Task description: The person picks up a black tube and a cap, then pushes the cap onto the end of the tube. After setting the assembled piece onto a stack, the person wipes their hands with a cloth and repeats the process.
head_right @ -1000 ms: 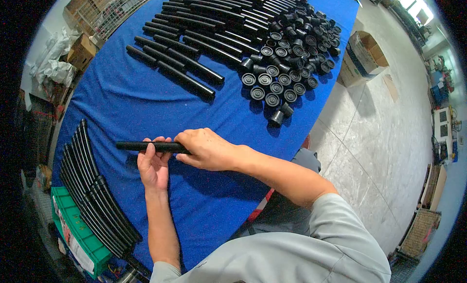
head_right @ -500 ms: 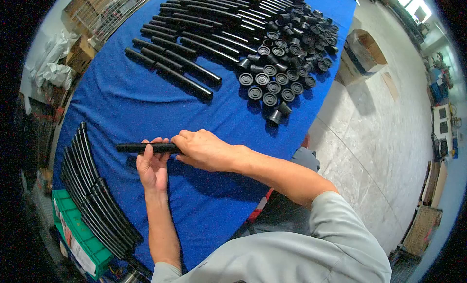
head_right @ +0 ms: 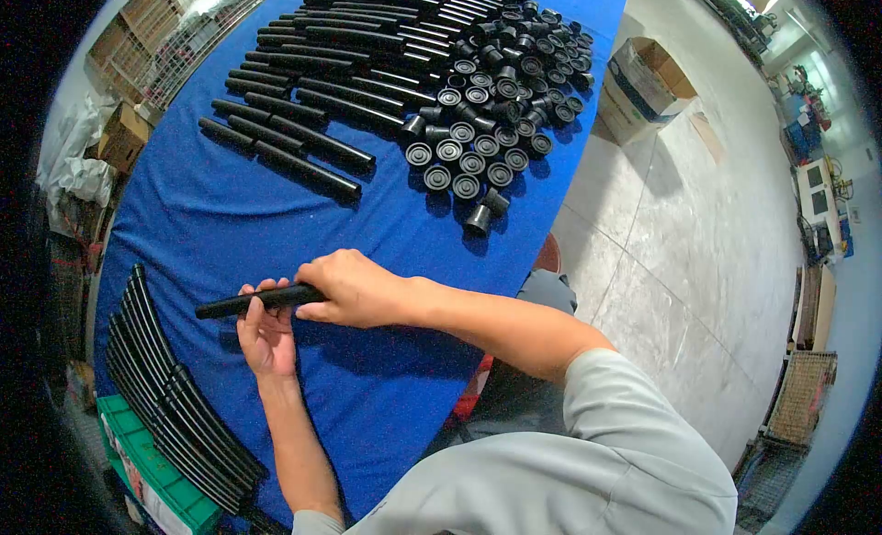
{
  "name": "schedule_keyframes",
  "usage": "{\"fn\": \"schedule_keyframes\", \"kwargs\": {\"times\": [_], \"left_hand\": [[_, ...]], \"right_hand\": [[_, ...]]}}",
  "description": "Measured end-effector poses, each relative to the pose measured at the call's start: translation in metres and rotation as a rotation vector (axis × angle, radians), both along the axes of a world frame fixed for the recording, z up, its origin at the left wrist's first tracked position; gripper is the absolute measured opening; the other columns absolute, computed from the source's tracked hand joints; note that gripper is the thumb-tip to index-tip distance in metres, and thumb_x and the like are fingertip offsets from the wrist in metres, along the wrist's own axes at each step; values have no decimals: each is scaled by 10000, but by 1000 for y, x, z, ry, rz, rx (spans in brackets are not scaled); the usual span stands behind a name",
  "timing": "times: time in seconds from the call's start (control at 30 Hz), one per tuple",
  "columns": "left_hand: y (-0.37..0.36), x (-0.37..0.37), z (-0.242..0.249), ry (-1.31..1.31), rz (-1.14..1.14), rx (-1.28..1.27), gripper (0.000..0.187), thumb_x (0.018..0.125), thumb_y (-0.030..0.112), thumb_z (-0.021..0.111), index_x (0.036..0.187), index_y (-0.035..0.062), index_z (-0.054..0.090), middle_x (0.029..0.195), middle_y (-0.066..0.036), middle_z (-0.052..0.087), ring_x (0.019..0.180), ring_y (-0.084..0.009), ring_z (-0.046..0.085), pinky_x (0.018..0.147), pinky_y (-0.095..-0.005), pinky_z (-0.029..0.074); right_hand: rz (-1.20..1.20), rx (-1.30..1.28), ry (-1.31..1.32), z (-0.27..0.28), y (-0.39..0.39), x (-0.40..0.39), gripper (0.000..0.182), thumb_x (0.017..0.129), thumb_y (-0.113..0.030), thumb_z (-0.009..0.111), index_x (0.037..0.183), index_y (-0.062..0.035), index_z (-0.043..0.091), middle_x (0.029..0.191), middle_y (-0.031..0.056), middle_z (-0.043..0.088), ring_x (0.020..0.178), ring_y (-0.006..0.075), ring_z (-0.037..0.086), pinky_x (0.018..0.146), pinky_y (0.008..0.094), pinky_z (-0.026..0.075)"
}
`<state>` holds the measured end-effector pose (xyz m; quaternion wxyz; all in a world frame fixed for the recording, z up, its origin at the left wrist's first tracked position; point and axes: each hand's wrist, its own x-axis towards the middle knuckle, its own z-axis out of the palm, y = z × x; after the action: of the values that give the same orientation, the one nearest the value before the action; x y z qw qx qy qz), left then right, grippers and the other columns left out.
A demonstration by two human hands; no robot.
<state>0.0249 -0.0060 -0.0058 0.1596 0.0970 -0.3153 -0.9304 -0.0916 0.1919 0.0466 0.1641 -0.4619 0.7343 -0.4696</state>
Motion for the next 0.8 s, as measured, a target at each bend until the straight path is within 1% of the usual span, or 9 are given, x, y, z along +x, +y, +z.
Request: {"fn": "schedule_keyframes", "kwargs": {"times": [0.03,0.17,0.27,0.37,0.47,0.5,0.6,0.7,0.8], "left_hand": [[1,0,2,17,-17,-6,218,985,55,626,1198,58,580,1196,-231,677,1164,-390,659,966,-513,600],[10,-4,11,-71,58,51,254,977,42,633,1220,61,561,1203,-234,672,1151,-390,666,955,-501,611],[2,-2,1,-35,41,16,254,982,36,621,1227,62,558,1222,-240,661,1160,-391,661,967,-503,607],[3,0,6,41,-30,26,229,989,32,610,1214,58,576,1233,-239,656,1169,-389,657,980,-511,600],[6,-3,10,-31,6,73,218,989,16,598,1204,55,593,1235,-236,658,1177,-388,653,985,-512,595],[5,-3,8,-21,10,69,216,990,17,597,1203,53,594,1238,-237,657,1178,-388,652,988,-513,592],[2,-1,2,20,3,83,208,993,22,595,1199,48,599,1245,-239,656,1182,-389,650,997,-515,584],[1,-1,4,41,-13,125,195,998,34,595,1192,47,601,1243,-241,657,1183,-391,649,1008,-517,576],[7,-4,6,-10,1,122,182,1005,48,594,1187,49,598,1232,-242,661,1181,-394,650,1011,-520,574]], "right_hand": [[60,167,-217,16,2,-6,347,844,-217,754,1105,0,679,925,189,661,855,369,665,757,432,542],[-106,0,331,-7,-2,1,354,837,-189,762,1138,-23,675,930,179,660,861,341,673,748,427,542],[-65,1,309,-8,0,3,373,837,-176,760,1169,-42,653,932,158,641,866,334,666,742,438,542],[117,333,-501,41,8,-14,406,825,-174,769,1185,-56,625,928,141,616,864,346,655,743,454,541],[-45,-52,163,-11,0,0,399,829,-178,770,1184,-60,631,924,142,618,859,345,657,722,445,545],[-46,-2,288,-6,1,2,365,852,-174,757,1176,-53,639,935,158,630,860,345,660,719,442,544],[-44,-61,258,-8,0,3,362,855,-164,755,1174,-45,635,934,159,629,861,347,657,718,444,545],[125,348,-596,43,4,-11,411,834,-155,770,1195,-40,611,926,147,615,855,352,651,719,451,545],[-25,-90,123,4,-2,1,339,854,-164,729,1141,-20,620,933,184,620,868,384,651,748,483,542]]}}
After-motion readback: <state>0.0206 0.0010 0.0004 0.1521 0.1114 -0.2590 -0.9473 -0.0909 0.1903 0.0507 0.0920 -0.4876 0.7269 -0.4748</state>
